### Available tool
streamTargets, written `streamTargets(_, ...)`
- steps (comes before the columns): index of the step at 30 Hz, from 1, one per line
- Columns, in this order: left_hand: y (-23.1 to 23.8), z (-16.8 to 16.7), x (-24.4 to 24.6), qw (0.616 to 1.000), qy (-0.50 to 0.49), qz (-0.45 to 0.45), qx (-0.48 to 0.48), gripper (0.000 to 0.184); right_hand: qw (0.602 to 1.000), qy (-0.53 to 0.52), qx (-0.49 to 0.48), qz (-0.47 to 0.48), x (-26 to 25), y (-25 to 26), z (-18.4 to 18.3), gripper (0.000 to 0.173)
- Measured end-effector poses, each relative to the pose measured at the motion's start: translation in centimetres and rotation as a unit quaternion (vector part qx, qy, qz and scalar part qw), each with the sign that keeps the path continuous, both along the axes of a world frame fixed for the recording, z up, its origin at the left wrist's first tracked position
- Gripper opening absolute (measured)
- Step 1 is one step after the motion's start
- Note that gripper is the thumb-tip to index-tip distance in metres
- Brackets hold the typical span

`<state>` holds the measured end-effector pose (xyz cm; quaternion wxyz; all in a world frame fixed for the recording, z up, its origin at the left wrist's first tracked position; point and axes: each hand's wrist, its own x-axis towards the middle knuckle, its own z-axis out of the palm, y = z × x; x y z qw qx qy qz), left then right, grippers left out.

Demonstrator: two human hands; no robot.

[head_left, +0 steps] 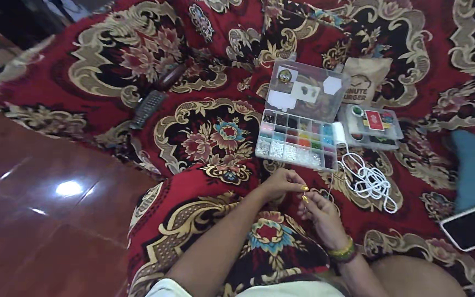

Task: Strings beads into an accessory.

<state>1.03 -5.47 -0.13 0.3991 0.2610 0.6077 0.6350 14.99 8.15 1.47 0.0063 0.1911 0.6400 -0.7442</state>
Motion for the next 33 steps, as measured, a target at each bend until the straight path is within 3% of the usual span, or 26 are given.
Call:
streamTargets(4, 0.0, 0.6, -0.3, 1.000, -0.014, 0.021, -0.008, 0.010, 1.000, 0.010, -0.005, -0.011, 0.2, 0.1, -0.2, 0.019)
streamTargets(7, -0.3, 0.6, -1.1, 0.986, 0.068, 0.146, -0.049, 0.015, 1.000, 0.007, 0.010, -0.007, 0.4, 0.0, 0.2, 0.023)
streamTargets(11, -1.4, 1.3, -2.5, 0.898, 0.276, 0.221, -0.261, 0.025, 0.999, -0.016, 0.032, 0.017, 0.7, -0.5, 0.6, 0.022)
streamTargets(16, -1.2, 2.3, -2.4, 0.854, 0.286, 0.153, -0.407, 0.038, 0.998, -0.014, 0.046, 0.039, 0.8, -0.8, 0.5, 0.021)
streamTargets(21, -0.8, 3.0, -2.3, 0.828, 0.281, 0.100, -0.475, 0.038, 0.997, -0.002, 0.050, 0.052, 1.0, -0.8, 0.4, 0.021)
streamTargets(33, -0.5, 3.1, -2.4, 0.835, 0.243, 0.077, -0.487, 0.043, 0.998, -0.019, 0.043, 0.042, 0.9, -0.6, 0.3, 0.021)
